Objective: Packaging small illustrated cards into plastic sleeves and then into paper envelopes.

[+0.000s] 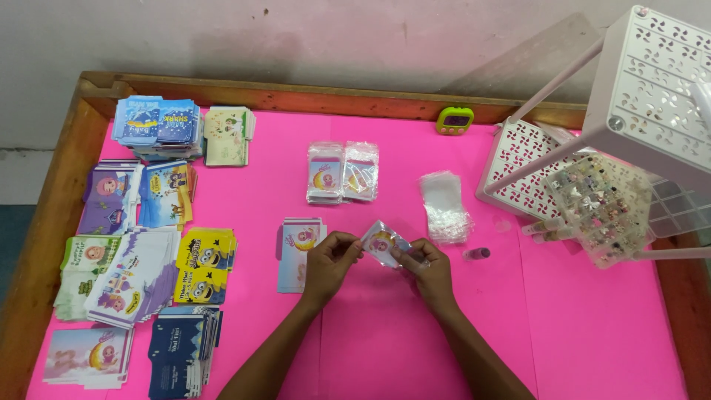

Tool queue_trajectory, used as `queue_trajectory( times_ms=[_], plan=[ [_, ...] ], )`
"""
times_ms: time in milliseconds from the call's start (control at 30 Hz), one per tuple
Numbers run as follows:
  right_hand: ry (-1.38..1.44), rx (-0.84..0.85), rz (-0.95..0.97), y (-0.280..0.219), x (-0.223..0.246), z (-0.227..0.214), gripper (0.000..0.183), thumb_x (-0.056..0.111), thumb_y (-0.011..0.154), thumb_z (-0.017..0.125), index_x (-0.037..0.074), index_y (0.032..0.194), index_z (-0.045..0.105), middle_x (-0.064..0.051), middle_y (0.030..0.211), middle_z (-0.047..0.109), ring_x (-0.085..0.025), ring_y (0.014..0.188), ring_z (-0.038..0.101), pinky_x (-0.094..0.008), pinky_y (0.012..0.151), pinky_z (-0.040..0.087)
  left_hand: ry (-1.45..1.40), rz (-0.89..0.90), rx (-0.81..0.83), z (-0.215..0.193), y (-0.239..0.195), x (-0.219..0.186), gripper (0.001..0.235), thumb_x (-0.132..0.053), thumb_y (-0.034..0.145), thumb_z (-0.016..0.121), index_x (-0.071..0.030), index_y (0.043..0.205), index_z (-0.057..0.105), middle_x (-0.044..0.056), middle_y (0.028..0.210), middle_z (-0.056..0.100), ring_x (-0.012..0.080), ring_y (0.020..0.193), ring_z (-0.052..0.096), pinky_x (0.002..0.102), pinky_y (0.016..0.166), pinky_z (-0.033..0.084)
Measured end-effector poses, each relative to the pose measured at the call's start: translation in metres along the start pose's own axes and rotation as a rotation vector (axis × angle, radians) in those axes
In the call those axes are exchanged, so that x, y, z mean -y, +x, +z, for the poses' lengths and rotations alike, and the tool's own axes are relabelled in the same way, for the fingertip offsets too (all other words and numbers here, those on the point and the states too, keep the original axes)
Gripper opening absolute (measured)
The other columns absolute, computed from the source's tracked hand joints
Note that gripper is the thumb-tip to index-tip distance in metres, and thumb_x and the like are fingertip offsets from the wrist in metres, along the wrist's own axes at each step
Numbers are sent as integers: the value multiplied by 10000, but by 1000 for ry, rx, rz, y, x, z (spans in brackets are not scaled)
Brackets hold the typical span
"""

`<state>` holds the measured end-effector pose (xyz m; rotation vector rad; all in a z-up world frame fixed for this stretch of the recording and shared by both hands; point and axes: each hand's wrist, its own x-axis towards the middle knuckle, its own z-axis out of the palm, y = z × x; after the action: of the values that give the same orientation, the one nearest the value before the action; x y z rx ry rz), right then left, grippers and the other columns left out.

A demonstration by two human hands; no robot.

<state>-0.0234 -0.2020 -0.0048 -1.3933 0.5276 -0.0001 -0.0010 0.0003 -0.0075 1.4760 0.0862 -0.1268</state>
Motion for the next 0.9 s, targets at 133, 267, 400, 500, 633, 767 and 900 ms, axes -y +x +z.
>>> queue_trajectory(
  times_ms=[133, 267, 400, 500, 633, 767, 900],
  plan=[
    [-31, 11, -1, -2, 9, 6, 238, 21, 727, 920, 22, 754, 683, -98, 572, 612, -100, 566, 572, -229, 532, 442, 24, 19, 17, -1, 0, 0, 108, -134, 955, 744, -33, 989, 757, 145, 819, 748, 211, 792, 749, 334, 732, 627],
    [-21, 14, -7, 0, 4, 6, 263, 23, 726, 936, 25, 740, 673, -51, 572, 545, -87, 566, 551, -231, 554, 450, 45, 20, 16, -2, 0, 2, 131, -155, 928, 785, -46, 998, 759, 131, 827, 752, 190, 806, 745, 334, 737, 620],
    [1, 34, -24, 0, 2, 5, 274, 16, 741, 930, 11, 728, 656, -40, 569, 490, -93, 601, 583, -247, 633, 519, 61, 1, 42, -4, 3, 8, 142, -162, 924, 789, -43, 992, 752, 131, 836, 751, 188, 830, 732, 340, 746, 615],
    [-50, 81, -17, 5, -3, -2, 268, 21, 733, 928, 2, 738, 660, -45, 577, 470, -96, 601, 539, -254, 605, 501, -2, 29, 46, 0, 1, -3, 211, -143, 914, 790, -41, 1090, 735, 120, 943, 744, 188, 932, 705, 336, 812, 600],
    [-51, 116, -17, 11, -18, -6, 256, 3, 711, 934, -6, 762, 683, -70, 580, 494, -125, 596, 566, -270, 601, 520, 44, 54, 106, -2, 3, -2, 217, -140, 937, 764, -38, 1128, 745, 149, 957, 745, 233, 938, 719, 371, 825, 609],
    [-26, 157, -74, -2, 4, -2, 189, 40, 803, 865, -10, 845, 688, -101, 632, 571, -152, 633, 606, -298, 636, 511, 109, 45, 59, -2, 2, 4, 128, -116, 924, 758, -71, 1045, 763, 116, 868, 746, 193, 840, 706, 341, 782, 604],
    [125, 109, -134, 2, 9, 1, 134, 53, 951, 710, 37, 992, 584, -93, 799, 619, -176, 797, 642, -329, 790, 535, 29, 3, -51, -7, 3, 3, 172, -110, 915, 750, -60, 1062, 677, 111, 913, 694, 206, 900, 657, 381, 855, 581]
  ],
)
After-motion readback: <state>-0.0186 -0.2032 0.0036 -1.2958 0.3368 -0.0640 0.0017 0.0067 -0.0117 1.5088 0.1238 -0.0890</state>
